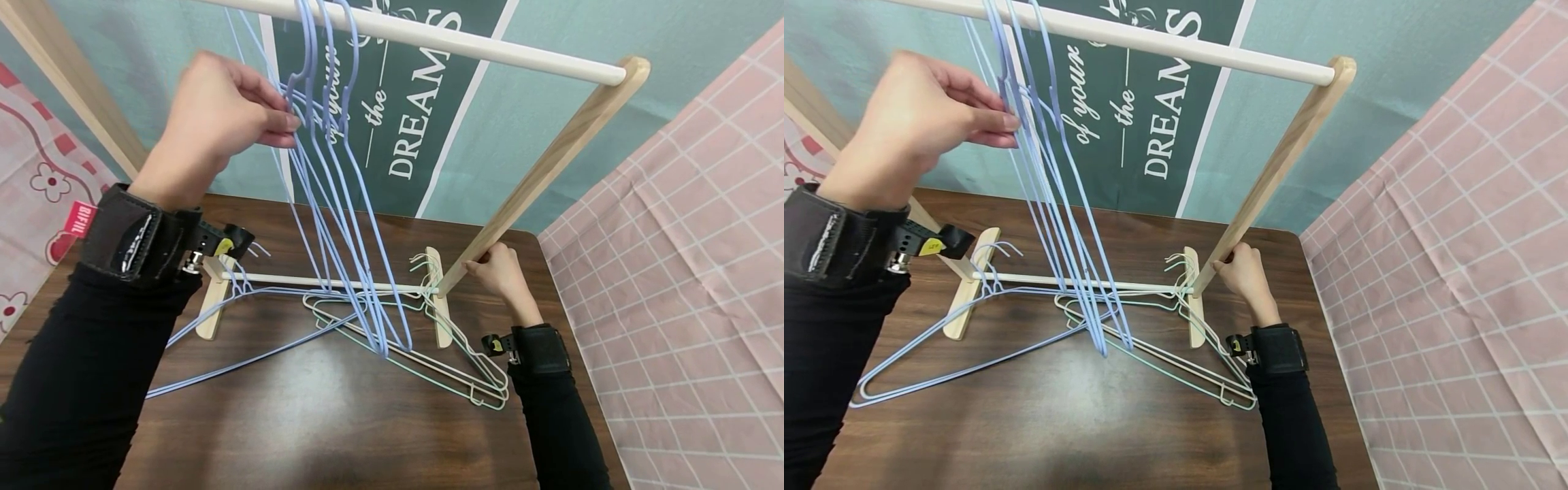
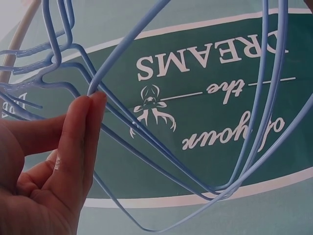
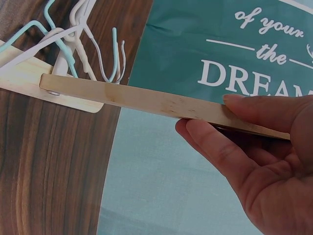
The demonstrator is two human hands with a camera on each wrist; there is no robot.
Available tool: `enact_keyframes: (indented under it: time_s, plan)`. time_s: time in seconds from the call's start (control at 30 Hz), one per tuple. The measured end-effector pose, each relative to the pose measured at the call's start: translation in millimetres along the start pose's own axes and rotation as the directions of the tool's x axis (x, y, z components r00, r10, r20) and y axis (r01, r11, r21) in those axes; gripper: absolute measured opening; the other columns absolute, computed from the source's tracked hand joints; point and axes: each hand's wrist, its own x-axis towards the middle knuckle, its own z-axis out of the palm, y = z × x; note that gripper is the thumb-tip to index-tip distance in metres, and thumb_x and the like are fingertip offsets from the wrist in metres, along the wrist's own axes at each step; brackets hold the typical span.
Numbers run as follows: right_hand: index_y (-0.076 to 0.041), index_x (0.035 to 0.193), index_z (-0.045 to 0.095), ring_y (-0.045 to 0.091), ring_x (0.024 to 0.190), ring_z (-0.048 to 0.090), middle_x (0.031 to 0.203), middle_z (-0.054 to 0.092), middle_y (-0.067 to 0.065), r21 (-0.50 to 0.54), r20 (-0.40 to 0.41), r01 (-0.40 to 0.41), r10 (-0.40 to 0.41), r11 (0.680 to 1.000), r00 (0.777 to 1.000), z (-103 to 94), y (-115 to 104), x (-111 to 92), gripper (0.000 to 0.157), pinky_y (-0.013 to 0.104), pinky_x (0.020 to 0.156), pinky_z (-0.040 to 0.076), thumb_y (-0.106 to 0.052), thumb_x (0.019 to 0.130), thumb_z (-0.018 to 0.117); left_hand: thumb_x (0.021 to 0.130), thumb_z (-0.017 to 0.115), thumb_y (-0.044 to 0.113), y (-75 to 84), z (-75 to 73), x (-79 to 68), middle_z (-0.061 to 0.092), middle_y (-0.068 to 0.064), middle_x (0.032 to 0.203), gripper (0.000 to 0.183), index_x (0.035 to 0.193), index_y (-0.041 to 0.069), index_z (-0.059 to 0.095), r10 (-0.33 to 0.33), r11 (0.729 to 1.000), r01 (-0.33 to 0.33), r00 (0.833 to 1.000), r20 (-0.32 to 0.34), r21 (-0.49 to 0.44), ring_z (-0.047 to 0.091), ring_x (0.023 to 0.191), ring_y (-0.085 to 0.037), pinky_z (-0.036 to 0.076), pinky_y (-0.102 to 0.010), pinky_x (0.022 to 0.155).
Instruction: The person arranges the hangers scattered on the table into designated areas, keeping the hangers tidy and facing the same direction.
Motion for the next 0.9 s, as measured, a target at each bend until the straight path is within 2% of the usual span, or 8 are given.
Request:
enact_keyframes:
  time_s: [0.5, 0.77, 0.9]
  plan:
    - [0.011, 0.097, 0.063, 0.026, 0.06, 0.059, 0.082, 0.063, 0.025, 0.001, 0.003, -0.014, 0.014, 1.0, 1.0, -0.7, -0.9, -0.3, 0.023, 0.029, 0.048, 0.042, -0.009, 0.085, 0.063, 0.079, 0.07, 0.003, 7.2, 9.6, -0.7, 0.062, -0.005, 0.079, 0.016, 0.089, -0.002, 0.06, 0.001, 1.0, 0.0, 1.0, 0.001, -0.027, 0.067, 0.067, -0.015, 0.053, -0.022, 0.064]
    - [0.011, 0.096, 0.063, 0.027, 0.061, 0.06, 0.082, 0.063, 0.026, -0.003, -0.004, -0.002, 0.002, 1.0, 1.0, 0.6, 0.2, -0.2, 0.022, 0.029, 0.048, 0.043, -0.009, 0.085, 0.064, 0.081, 0.069, 0.008, 9.9, 13.6, -6.1, 0.062, -0.006, 0.083, 0.012, 0.087, 0.001, 0.061, 0.017, 0.999, -0.017, 1.0, -0.011, 0.04, 0.067, 0.067, -0.013, 0.052, -0.021, 0.065]
    - [0.011, 0.096, 0.063, 0.027, 0.061, 0.06, 0.082, 0.063, 0.026, -0.002, -0.008, 0.001, -0.001, 1.0, 1.0, 1.0, 0.0, -0.2, 0.022, 0.029, 0.048, 0.043, -0.008, 0.085, 0.064, 0.08, 0.07, 0.008, 7.8, 13.0, -7.8, 0.063, -0.006, 0.079, 0.009, 0.083, 0.002, 0.063, 0.038, 0.998, -0.037, 0.999, -0.015, 0.044, 0.066, 0.065, -0.013, 0.053, -0.021, 0.064]
